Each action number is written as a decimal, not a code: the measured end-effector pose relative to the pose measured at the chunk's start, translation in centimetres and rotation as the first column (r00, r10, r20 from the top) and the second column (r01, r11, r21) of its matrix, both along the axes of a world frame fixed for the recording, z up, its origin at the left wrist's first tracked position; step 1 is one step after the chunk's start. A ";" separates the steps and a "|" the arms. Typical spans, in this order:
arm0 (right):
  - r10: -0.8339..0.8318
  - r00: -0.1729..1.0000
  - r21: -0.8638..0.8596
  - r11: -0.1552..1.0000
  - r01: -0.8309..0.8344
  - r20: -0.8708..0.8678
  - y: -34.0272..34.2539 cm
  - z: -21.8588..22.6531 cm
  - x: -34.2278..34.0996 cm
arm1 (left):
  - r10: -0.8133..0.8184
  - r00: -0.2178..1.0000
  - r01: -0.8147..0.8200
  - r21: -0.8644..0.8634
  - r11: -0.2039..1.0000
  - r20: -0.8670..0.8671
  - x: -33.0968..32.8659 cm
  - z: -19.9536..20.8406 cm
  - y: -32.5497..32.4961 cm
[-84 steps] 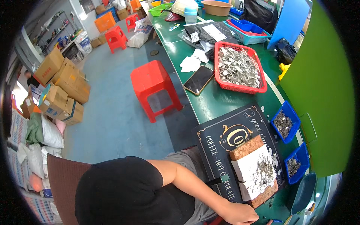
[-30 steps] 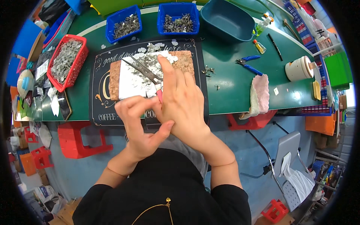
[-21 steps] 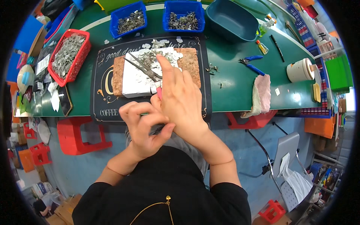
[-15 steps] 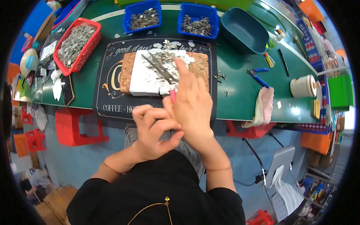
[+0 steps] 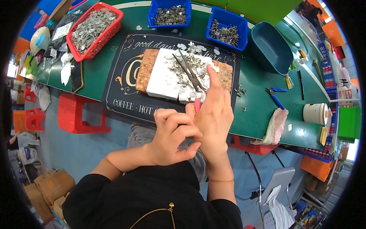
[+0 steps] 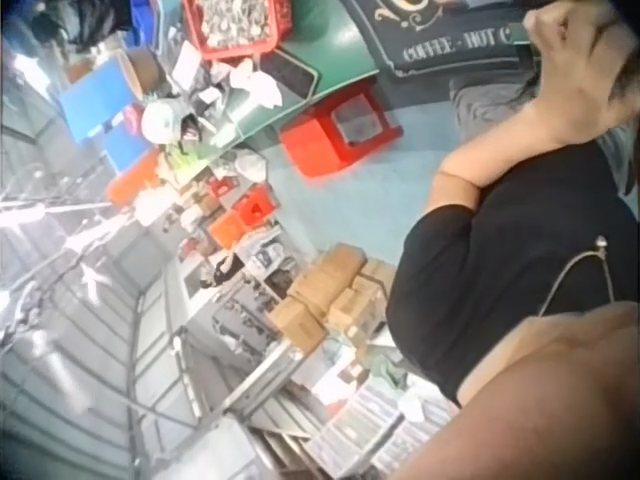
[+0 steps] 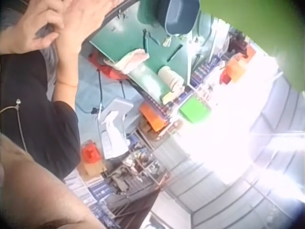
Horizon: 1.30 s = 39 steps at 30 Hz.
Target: Assembling small metal components using tweezers on a workstation in a factory workshop.
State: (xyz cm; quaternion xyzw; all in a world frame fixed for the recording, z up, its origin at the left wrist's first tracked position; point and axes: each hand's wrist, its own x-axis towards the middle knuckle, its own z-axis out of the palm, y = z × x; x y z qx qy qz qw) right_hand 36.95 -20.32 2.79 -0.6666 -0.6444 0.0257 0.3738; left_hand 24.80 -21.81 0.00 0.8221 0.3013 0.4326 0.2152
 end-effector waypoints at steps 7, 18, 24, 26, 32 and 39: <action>0.002 1.000 0.000 1.000 -0.002 0.017 0.0 -0.1 0.3 | 0.060 0.998 -0.060 -0.020 0.998 0.024 0.2 0.1 0.3; 0.020 0.999 -0.003 1.000 -0.020 -0.034 0.0 -0.2 0.8 | -0.035 0.999 0.036 0.117 0.992 -0.009 0.7 -0.4 0.7; 0.002 0.998 -0.042 0.999 -0.005 -0.055 -0.1 0.2 1.2 | -0.001 1.000 0.001 0.029 1.000 0.015 0.8 -0.3 0.3; -0.010 0.998 -0.031 0.999 0.008 -0.057 -0.3 0.1 1.3 | -0.066 0.995 0.065 0.020 0.998 0.073 0.1 -0.1 1.4; -0.092 0.978 -0.128 0.989 0.068 -0.188 -2.0 -1.5 2.4 | 0.398 0.910 -0.387 0.107 0.916 -0.116 -0.9 -0.7 7.4; -0.012 0.967 0.016 1.000 0.017 -0.256 -4.5 -2.3 3.0 | 0.447 0.876 -0.423 0.154 0.893 -0.183 -0.3 -1.2 8.4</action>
